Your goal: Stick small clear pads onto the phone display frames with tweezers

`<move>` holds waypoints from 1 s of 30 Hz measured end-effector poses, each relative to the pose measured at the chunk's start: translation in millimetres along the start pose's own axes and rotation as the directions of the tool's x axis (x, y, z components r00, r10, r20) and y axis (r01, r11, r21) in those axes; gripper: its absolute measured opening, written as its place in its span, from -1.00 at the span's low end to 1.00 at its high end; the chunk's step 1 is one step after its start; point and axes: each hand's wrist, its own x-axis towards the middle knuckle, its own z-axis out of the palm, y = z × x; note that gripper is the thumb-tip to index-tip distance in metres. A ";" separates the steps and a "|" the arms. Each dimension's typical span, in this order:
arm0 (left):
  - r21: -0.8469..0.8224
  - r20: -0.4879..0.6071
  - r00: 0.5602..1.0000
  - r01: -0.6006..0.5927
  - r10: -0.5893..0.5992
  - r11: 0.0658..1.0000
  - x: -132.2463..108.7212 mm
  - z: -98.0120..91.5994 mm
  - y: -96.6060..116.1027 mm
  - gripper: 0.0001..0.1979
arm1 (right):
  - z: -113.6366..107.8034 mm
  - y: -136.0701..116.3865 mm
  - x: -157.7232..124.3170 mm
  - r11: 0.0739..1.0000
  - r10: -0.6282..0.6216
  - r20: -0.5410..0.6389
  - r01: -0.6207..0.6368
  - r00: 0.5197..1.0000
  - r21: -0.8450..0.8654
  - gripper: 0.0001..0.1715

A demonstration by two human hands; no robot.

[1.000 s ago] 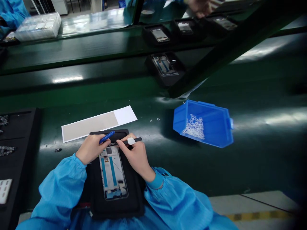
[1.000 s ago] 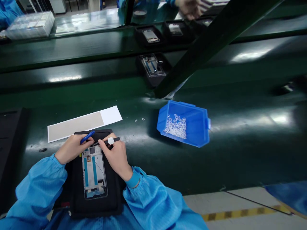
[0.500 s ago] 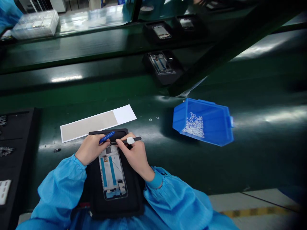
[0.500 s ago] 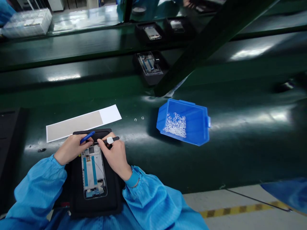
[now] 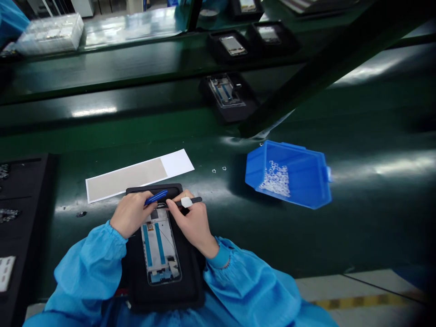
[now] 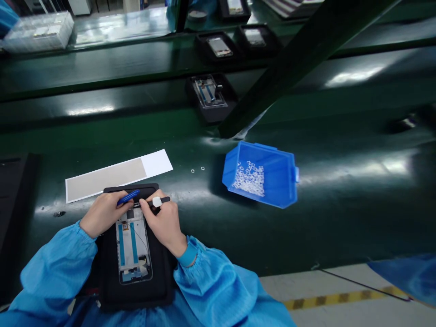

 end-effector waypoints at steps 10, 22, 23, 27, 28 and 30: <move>-0.008 -0.019 1.000 -0.023 0.022 1.000 0.6 2.9 -2.4 -0.85 | -0.6 0.7 -1.4 0.999 -0.034 0.007 0.035 0.999 -0.017 -0.76; -0.026 -0.014 1.000 -0.016 0.016 1.000 0.3 2.3 -2.4 -0.88 | -0.7 2.7 -1.9 0.994 -0.093 0.023 0.094 0.995 -0.058 -0.78; -0.029 -0.012 1.000 -0.016 0.015 0.999 0.1 2.3 -2.4 -0.88 | -0.4 2.8 -2.0 0.993 -0.102 0.024 0.103 0.994 -0.064 -0.78; -0.028 -0.006 1.000 -0.011 0.010 1.000 0.3 2.2 -2.2 -0.87 | 1.2 2.2 -2.6 0.977 -0.167 0.011 0.166 0.986 -0.133 -0.76; -0.030 -0.003 1.000 -0.010 0.010 0.999 0.5 2.0 -2.2 -0.88 | 1.5 2.0 -2.9 0.971 -0.183 0.008 0.182 0.983 -0.155 -0.76; -0.042 0.006 1.000 -0.011 0.011 0.999 1.1 1.1 -2.2 -0.88 | 1.7 1.9 -3.5 0.962 -0.208 0.007 0.206 0.978 -0.181 -0.74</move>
